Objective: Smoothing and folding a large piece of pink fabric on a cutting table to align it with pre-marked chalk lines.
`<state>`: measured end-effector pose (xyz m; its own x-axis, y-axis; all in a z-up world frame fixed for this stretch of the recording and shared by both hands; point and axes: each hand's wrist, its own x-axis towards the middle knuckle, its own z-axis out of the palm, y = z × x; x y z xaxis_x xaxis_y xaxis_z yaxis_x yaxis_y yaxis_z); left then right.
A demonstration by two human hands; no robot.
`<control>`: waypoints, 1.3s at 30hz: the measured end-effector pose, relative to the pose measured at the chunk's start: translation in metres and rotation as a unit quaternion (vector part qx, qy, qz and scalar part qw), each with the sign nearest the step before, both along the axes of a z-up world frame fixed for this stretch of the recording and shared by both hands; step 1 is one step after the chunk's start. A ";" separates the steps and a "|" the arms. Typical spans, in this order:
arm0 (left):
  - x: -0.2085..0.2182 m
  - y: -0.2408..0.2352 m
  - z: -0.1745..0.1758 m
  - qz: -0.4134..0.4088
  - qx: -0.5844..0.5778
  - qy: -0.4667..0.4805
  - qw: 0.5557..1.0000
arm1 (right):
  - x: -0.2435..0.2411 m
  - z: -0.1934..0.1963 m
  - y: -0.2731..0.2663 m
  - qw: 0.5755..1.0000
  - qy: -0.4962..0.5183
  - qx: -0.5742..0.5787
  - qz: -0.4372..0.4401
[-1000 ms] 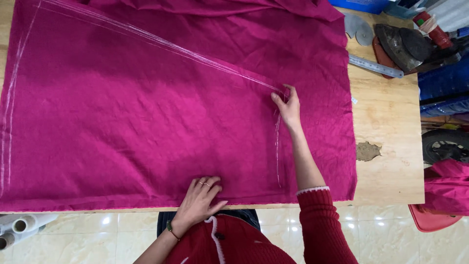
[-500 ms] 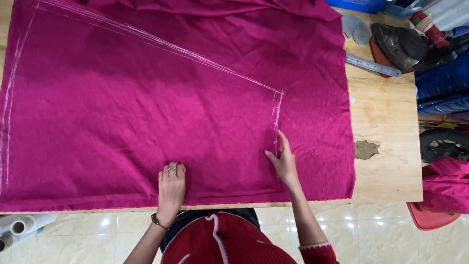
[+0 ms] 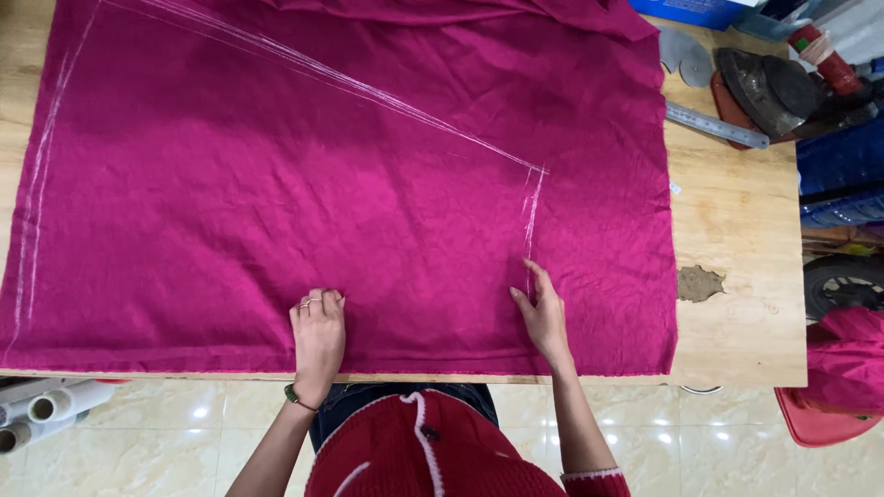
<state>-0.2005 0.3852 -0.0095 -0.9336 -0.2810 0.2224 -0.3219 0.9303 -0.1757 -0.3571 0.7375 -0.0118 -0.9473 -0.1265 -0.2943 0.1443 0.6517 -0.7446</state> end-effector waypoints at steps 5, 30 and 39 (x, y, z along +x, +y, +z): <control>0.005 0.000 0.012 0.005 0.007 0.005 1.000 | 0.006 0.017 -0.002 0.998 0.043 -0.038 -0.009; 0.008 -0.003 0.009 -0.003 -0.028 -0.003 1.000 | 0.032 0.015 -0.005 0.993 0.109 0.012 0.035; -0.106 -0.051 0.000 -0.182 0.119 0.054 0.975 | 0.034 0.033 -0.021 0.997 0.033 0.061 -0.038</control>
